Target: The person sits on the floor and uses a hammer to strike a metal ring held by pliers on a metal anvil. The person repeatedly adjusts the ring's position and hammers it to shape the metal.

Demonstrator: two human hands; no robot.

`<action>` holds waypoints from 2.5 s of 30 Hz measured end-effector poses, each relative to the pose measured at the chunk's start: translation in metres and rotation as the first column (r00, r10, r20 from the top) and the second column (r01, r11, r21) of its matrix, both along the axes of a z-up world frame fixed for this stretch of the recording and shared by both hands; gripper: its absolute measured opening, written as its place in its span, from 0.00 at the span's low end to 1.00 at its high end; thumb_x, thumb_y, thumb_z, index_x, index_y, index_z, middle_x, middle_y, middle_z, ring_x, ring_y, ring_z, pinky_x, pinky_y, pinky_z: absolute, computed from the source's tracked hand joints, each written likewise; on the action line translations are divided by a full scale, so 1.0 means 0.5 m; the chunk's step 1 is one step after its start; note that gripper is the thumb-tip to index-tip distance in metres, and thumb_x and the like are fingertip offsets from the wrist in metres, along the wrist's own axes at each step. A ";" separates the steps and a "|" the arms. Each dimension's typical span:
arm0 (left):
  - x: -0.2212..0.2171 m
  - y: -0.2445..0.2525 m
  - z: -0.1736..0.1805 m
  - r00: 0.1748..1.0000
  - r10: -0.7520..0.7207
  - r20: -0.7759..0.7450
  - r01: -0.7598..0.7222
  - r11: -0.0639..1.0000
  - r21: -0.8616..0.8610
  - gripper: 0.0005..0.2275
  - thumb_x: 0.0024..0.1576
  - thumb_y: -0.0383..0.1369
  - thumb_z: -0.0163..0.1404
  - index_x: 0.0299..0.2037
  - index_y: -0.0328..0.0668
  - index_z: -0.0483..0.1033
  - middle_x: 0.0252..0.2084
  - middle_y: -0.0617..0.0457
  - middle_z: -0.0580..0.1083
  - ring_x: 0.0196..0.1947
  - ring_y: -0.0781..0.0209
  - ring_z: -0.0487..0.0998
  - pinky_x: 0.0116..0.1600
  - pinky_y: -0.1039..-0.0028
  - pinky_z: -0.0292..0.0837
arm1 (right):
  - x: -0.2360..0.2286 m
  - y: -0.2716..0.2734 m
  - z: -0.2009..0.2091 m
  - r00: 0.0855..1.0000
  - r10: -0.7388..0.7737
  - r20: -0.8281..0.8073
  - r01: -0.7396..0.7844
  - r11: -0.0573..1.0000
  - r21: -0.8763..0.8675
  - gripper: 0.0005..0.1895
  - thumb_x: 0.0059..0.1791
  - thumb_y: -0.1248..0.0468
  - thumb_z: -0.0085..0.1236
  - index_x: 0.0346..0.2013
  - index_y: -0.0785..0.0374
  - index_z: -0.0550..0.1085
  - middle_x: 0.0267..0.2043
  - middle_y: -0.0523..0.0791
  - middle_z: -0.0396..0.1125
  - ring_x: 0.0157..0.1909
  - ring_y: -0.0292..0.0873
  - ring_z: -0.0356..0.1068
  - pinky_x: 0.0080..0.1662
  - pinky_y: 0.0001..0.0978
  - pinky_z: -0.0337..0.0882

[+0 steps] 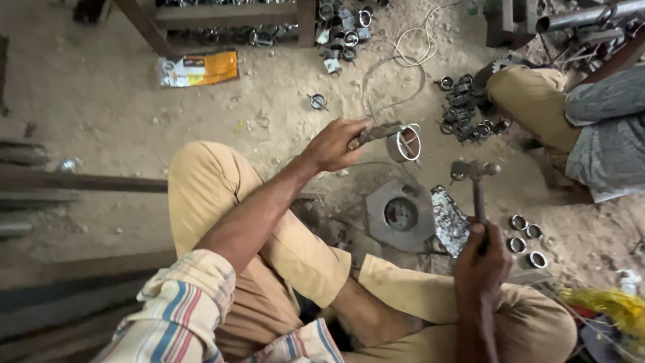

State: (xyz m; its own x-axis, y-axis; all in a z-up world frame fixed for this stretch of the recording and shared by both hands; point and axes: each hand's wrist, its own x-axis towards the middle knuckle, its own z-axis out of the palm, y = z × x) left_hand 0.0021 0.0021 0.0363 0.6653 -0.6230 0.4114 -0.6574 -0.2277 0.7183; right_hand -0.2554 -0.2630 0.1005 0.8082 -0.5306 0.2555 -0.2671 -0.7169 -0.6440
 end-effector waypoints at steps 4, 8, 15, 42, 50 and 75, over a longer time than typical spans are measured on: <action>-0.014 0.008 0.022 0.995 0.094 0.047 -0.086 0.986 -0.143 0.23 0.45 0.31 0.53 0.52 0.29 0.72 0.41 0.34 0.74 0.41 0.34 0.76 0.47 0.53 0.72 | 0.006 -0.001 0.005 1.000 -0.007 0.023 0.008 0.998 -0.066 0.11 0.61 0.60 0.50 0.48 0.64 0.77 0.30 0.53 0.69 0.30 0.51 0.70 0.35 0.44 0.65; -0.026 0.008 0.025 0.977 0.135 0.164 -0.096 0.968 -0.230 0.20 0.49 0.30 0.53 0.52 0.32 0.71 0.47 0.33 0.73 0.48 0.33 0.76 0.54 0.54 0.73 | 0.008 0.004 -0.004 0.999 -0.019 -0.045 0.013 0.994 -0.111 0.12 0.59 0.59 0.51 0.47 0.63 0.77 0.26 0.53 0.69 0.29 0.54 0.70 0.37 0.47 0.66; -0.020 0.008 0.028 0.992 0.097 0.086 -0.080 0.980 -0.184 0.18 0.48 0.29 0.54 0.50 0.33 0.72 0.43 0.36 0.75 0.45 0.35 0.78 0.50 0.56 0.74 | 0.005 0.003 -0.016 0.996 0.053 -0.072 -0.070 0.963 -0.260 0.11 0.58 0.58 0.54 0.48 0.62 0.77 0.29 0.51 0.71 0.33 0.56 0.72 0.40 0.49 0.68; -0.005 -0.004 0.010 0.991 0.033 -0.126 -0.060 0.975 -0.216 0.08 0.53 0.28 0.45 0.40 0.35 0.69 0.27 0.48 0.68 0.27 0.56 0.69 0.38 0.63 0.68 | 0.009 0.013 -0.003 0.989 0.069 -0.133 -0.097 0.971 -0.220 0.12 0.56 0.57 0.55 0.49 0.61 0.76 0.29 0.51 0.72 0.31 0.53 0.74 0.38 0.47 0.69; -0.004 -0.020 -0.025 0.328 -0.041 -0.944 0.203 0.979 0.028 0.02 0.51 0.28 0.42 0.28 0.41 0.68 0.20 0.53 0.68 0.18 0.62 0.68 0.25 0.69 0.68 | 0.007 0.009 -0.003 0.993 0.069 -0.093 -0.086 0.976 -0.198 0.10 0.57 0.59 0.55 0.48 0.61 0.76 0.32 0.52 0.73 0.33 0.55 0.74 0.39 0.46 0.70; -0.010 0.005 -0.134 0.196 0.112 -0.974 0.557 0.805 0.205 0.03 0.47 0.26 0.43 0.23 0.44 0.66 0.16 0.59 0.59 0.14 0.67 0.57 0.21 0.72 0.52 | 0.007 0.026 0.003 0.931 0.284 -0.230 -0.327 0.928 -0.180 0.11 0.54 0.58 0.55 0.50 0.56 0.75 0.39 0.50 0.75 0.38 0.57 0.75 0.39 0.51 0.71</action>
State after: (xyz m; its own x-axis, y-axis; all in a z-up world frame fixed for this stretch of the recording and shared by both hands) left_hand -0.0029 0.0046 -0.0308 0.1155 -0.6668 -0.7362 0.3238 -0.6754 0.6625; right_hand -0.2518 -0.2499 0.1021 0.9675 -0.2007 0.1540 -0.1184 -0.8972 -0.4254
